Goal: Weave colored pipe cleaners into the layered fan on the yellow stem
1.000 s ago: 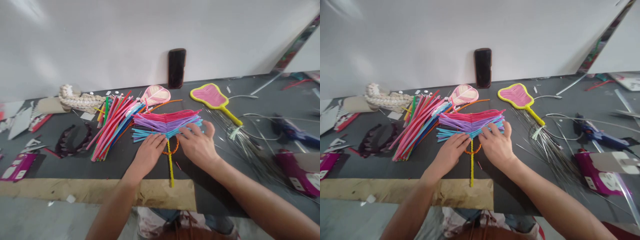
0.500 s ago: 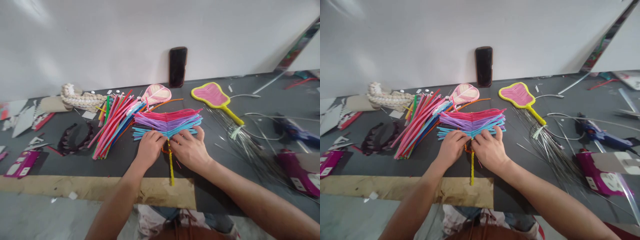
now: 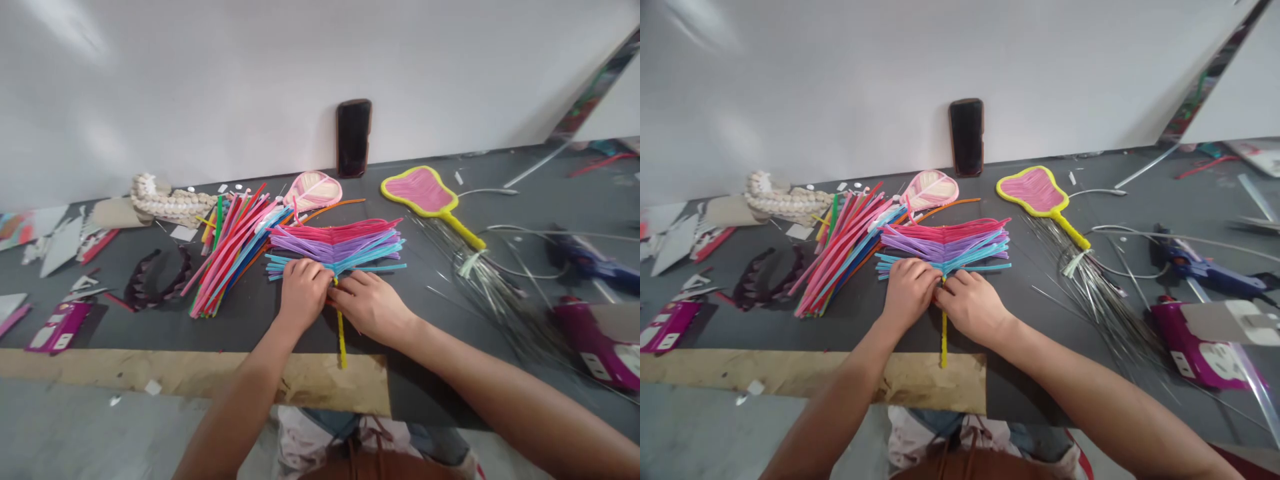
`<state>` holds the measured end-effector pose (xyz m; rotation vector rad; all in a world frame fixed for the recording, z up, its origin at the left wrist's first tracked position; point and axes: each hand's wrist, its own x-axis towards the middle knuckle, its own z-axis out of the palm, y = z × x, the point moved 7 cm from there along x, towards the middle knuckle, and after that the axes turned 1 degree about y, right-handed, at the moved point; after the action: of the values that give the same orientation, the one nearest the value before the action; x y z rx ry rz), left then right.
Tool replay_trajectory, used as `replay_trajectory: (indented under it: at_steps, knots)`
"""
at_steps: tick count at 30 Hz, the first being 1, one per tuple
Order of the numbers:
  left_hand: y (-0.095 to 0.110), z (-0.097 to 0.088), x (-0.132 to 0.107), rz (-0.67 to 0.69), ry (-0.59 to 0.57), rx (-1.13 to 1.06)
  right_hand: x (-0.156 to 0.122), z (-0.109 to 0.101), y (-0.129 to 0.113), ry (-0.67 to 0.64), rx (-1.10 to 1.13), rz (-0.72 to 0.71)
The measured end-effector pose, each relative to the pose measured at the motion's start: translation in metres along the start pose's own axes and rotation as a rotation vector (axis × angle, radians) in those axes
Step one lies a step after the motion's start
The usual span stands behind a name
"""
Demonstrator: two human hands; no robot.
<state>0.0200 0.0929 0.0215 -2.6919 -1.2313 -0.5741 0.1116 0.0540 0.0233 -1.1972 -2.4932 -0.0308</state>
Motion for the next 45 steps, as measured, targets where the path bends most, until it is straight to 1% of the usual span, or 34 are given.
replay_trajectory:
  at_steps: [2, 5, 12, 16, 18, 22, 25, 28, 31, 33, 37, 40, 42, 45]
  knots:
    - [0.0, -0.001, 0.0, -0.011, 0.005, 0.012, 0.0, 0.007, 0.002, -0.012, 0.03, 0.009]
    - [0.0, -0.002, 0.001, -0.016, -0.011, 0.032, -0.002, 0.011, 0.007, -0.022, 0.08, -0.014]
    - [0.005, -0.001, 0.005, 0.047, -0.073, 0.141, -0.005, 0.01, 0.009, -0.01, 0.17, -0.097]
    - [0.011, -0.001, 0.011, 0.105, -0.097, 0.229, -0.006, 0.01, 0.008, -0.007, 0.165, -0.106]
    - [0.012, -0.001, 0.014, 0.113, -0.104, 0.253, -0.006, 0.011, 0.008, -0.014, 0.154, -0.108]
    - [0.007, 0.001, 0.014, 0.075, -0.105, 0.208, -0.005, 0.011, 0.008, -0.026, 0.145, -0.098]
    - [0.0, 0.002, 0.011, 0.038, -0.092, 0.111, -0.005, 0.011, 0.009, -0.029, 0.154, -0.091]
    - [-0.004, 0.002, 0.008, 0.008, -0.083, 0.023, -0.005, 0.008, 0.012, 0.003, 0.181, -0.093]
    - [-0.005, 0.001, 0.007, 0.0, -0.088, -0.012, -0.005, 0.004, 0.016, 0.069, 0.164, -0.053]
    - [-0.005, 0.002, 0.008, -0.004, -0.092, -0.025, -0.003, 0.003, 0.019, 0.074, 0.094, 0.006]
    - [-0.006, 0.002, 0.01, -0.025, -0.101, -0.036, 0.003, 0.004, 0.023, 0.006, -0.064, 0.105]
    - [-0.007, 0.003, 0.011, -0.036, -0.101, -0.023, 0.005, 0.005, 0.028, -0.035, -0.136, 0.163]
    - [-0.007, 0.003, 0.011, -0.034, -0.097, -0.014, 0.004, 0.005, 0.031, -0.054, -0.162, 0.18]
    - [-0.006, 0.003, 0.01, -0.03, -0.097, -0.011, 0.002, 0.003, 0.032, -0.072, -0.178, 0.167]
